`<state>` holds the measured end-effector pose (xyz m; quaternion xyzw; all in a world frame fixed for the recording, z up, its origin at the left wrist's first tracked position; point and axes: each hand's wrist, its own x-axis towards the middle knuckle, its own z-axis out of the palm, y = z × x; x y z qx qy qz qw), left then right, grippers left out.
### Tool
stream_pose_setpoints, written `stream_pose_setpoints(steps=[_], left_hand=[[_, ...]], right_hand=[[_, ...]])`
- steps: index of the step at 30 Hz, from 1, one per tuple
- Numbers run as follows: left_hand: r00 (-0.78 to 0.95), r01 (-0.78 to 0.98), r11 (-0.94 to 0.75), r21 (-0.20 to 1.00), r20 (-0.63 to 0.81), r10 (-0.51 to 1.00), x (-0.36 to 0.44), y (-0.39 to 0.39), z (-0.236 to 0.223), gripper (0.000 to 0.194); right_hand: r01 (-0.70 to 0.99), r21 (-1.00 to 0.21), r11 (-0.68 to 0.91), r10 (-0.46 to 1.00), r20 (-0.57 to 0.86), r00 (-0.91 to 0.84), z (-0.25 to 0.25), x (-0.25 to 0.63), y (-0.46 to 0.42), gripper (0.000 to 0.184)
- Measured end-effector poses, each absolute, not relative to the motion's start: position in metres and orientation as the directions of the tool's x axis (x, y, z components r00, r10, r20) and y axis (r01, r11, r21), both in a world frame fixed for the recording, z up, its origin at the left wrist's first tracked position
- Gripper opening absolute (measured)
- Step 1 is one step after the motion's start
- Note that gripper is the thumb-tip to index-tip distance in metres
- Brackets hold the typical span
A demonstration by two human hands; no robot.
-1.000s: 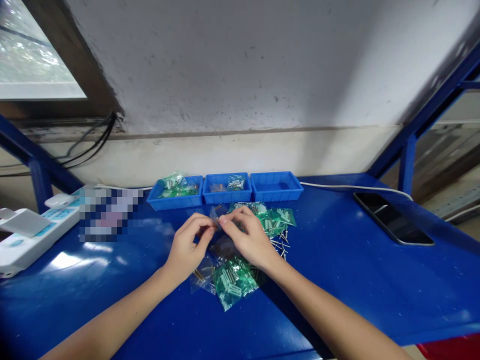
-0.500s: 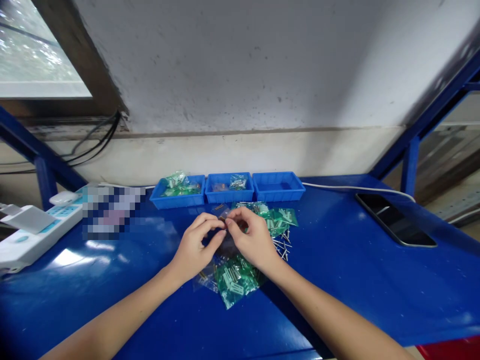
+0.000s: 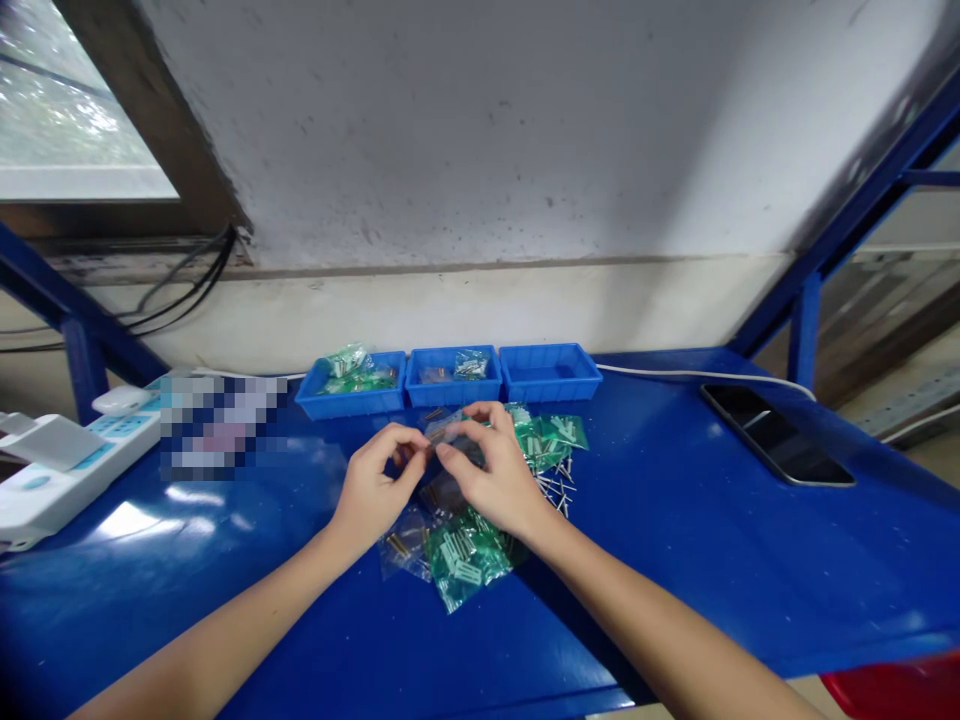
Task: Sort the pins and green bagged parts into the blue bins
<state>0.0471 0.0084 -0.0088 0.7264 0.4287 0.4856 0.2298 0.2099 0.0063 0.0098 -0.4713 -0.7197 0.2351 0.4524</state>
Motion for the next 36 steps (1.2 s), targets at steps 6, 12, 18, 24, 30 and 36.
stream_pose_setpoints(steps=[6, 12, 18, 24, 30, 36], left_hand=[[0.289, 0.449, -0.597, 0.665, 0.525, 0.801, 0.049, 0.003, -0.004, 0.007], [0.135, 0.203, -0.188, 0.961, 0.163, 0.977, 0.047, 0.009, 0.001, 0.047], [0.116, 0.061, -0.059, 0.996, 0.052, 0.992, 0.046, 0.014, -0.003, 0.024], [0.060, 0.097, -0.264, 0.960, 0.259, 0.964, 0.045, 0.015, -0.005, 0.016], [0.135, 0.198, -0.317, 0.927, 0.294, 0.946, 0.046, 0.013, -0.005, 0.017], [0.161, 0.540, -0.401, 0.740, 0.376, 0.912, 0.040, 0.019, -0.010, 0.012]], right_hand=[[0.331, -0.876, 0.350, 0.936, 0.316, -0.155, 0.012, 0.208, 0.007, 0.024], [0.466, -0.644, 0.606, 0.791, 0.550, -0.268, 0.002, 0.207, 0.004, 0.024], [0.461, -0.568, 0.682, 0.726, 0.607, -0.325, 0.000, 0.207, 0.006, 0.033], [0.229, -0.889, 0.396, 0.917, 0.371, -0.142, 0.007, 0.209, 0.009, 0.029], [0.386, -0.799, 0.461, 0.887, 0.428, -0.174, 0.019, 0.209, 0.005, 0.011], [0.476, -0.670, 0.570, 0.534, 0.742, 0.406, 0.049, 0.246, 0.018, 0.013]])
